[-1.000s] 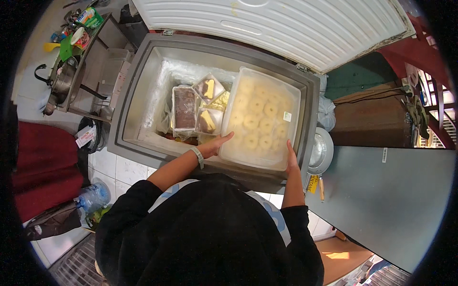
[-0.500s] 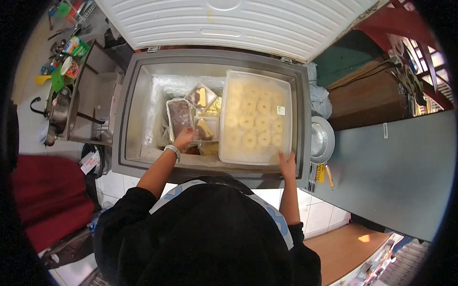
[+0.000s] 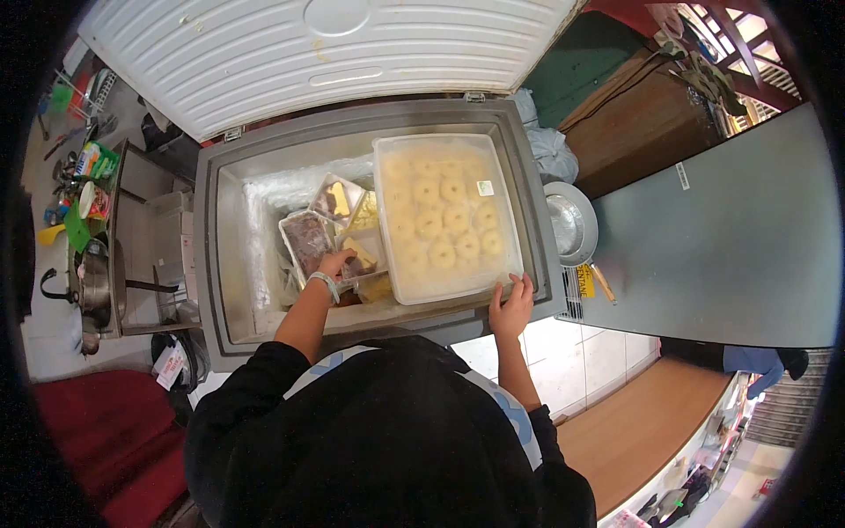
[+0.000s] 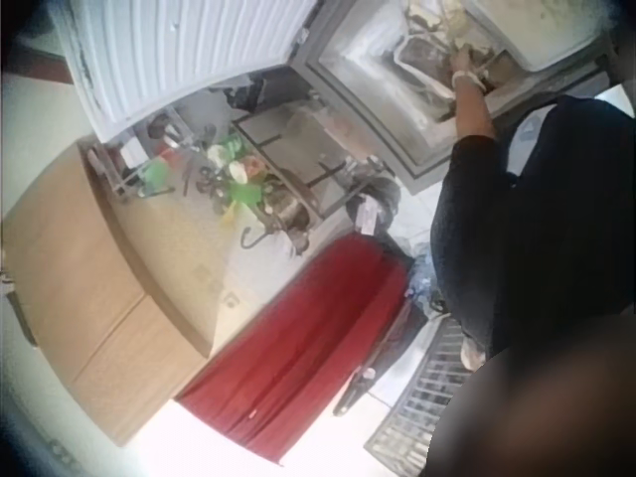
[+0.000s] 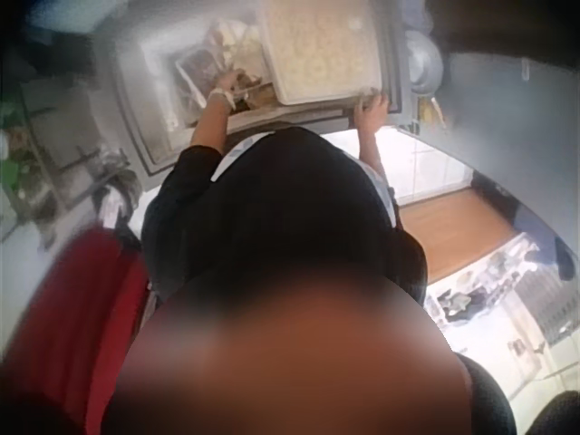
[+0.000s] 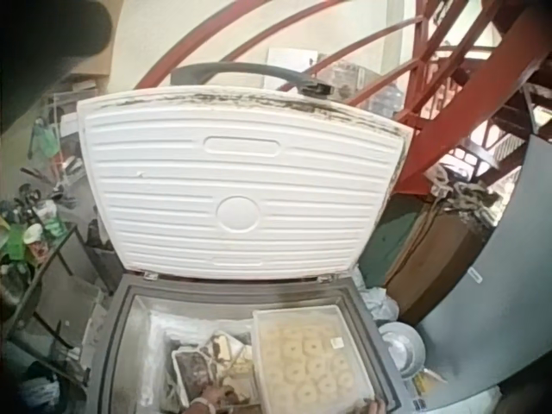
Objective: The person removes containers of dough and other items from a freezer, places a water bottle inside the freezer, and then washes their hands at a sink.
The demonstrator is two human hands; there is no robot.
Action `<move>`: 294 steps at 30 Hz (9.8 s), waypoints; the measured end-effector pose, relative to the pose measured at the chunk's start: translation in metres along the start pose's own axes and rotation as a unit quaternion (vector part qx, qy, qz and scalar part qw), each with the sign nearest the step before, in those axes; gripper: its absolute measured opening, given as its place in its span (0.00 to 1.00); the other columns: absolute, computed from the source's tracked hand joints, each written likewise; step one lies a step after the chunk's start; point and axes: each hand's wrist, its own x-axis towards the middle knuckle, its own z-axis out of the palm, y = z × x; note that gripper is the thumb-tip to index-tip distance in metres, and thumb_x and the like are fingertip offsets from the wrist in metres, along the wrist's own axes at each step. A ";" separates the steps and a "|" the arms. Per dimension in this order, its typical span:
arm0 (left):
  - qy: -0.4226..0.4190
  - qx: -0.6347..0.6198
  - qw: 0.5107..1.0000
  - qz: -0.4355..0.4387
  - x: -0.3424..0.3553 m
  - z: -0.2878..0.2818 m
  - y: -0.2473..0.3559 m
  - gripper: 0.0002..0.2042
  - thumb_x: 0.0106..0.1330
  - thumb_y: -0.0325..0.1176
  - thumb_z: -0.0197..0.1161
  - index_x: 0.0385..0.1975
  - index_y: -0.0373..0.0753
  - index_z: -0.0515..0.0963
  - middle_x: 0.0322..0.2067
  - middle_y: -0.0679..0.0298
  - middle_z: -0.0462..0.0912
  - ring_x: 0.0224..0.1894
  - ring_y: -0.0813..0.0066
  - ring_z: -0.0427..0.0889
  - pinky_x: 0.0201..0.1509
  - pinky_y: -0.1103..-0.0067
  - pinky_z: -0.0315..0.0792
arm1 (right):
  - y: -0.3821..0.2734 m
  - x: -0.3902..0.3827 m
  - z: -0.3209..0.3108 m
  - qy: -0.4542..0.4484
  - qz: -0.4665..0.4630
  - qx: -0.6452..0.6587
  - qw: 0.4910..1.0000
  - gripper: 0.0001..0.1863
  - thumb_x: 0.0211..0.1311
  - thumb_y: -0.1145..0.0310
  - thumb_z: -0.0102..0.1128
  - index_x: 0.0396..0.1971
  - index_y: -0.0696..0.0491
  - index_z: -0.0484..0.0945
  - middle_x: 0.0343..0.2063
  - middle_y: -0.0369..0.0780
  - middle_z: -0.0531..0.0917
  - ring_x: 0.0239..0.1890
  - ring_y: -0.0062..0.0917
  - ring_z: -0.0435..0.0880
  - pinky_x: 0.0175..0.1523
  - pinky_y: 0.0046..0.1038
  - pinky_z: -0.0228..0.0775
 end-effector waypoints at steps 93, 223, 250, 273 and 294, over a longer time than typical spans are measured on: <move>-0.417 -0.209 0.855 0.228 -0.283 -0.127 -0.004 0.12 0.57 0.31 0.58 0.41 0.36 0.72 0.42 0.63 0.76 0.45 0.71 0.75 0.51 0.69 0.69 | -0.127 -0.212 -0.186 -0.056 0.315 0.778 0.540 0.25 0.58 0.61 0.55 0.50 0.61 0.65 0.44 0.41 0.76 0.48 0.26 0.74 0.56 0.30 0.61; 0.139 0.393 0.909 -0.005 -0.048 -0.033 -0.052 0.60 0.35 0.59 0.69 0.60 0.25 0.40 0.59 0.43 0.54 0.60 0.51 0.59 0.65 0.62 0.45 | -0.060 -0.042 0.003 -0.265 -0.232 0.377 0.857 0.04 0.53 0.71 0.60 0.29 0.52 0.76 0.17 0.37 0.76 0.18 0.23 0.75 0.25 0.23 0.66; 0.083 0.458 0.885 -0.004 0.064 -0.151 0.014 0.63 0.29 0.47 0.70 0.64 0.45 0.28 0.56 0.42 0.55 0.59 0.47 0.54 0.61 0.62 0.49 | -0.077 -0.048 0.023 0.003 0.097 0.200 0.975 0.05 0.58 0.70 0.56 0.32 0.56 0.74 0.12 0.31 0.70 0.15 0.11 0.65 0.21 0.15 0.56; 0.149 0.516 0.836 0.116 0.007 -0.157 -0.005 0.49 0.27 0.57 0.70 0.48 0.24 0.61 0.48 0.46 0.63 0.55 0.52 0.58 0.58 0.65 0.56 | -0.075 -0.048 0.021 0.012 0.105 0.163 0.981 0.05 0.56 0.71 0.58 0.31 0.55 0.75 0.12 0.33 0.72 0.15 0.12 0.68 0.22 0.16 0.61; 0.228 0.411 0.823 0.319 -0.157 -0.240 0.030 0.51 0.24 0.47 0.72 0.50 0.24 0.58 0.44 0.47 0.62 0.50 0.54 0.60 0.56 0.67 0.55 | -0.070 -0.047 0.023 -0.024 0.092 0.195 0.976 0.06 0.57 0.69 0.56 0.32 0.56 0.75 0.14 0.32 0.72 0.17 0.13 0.67 0.22 0.18 0.61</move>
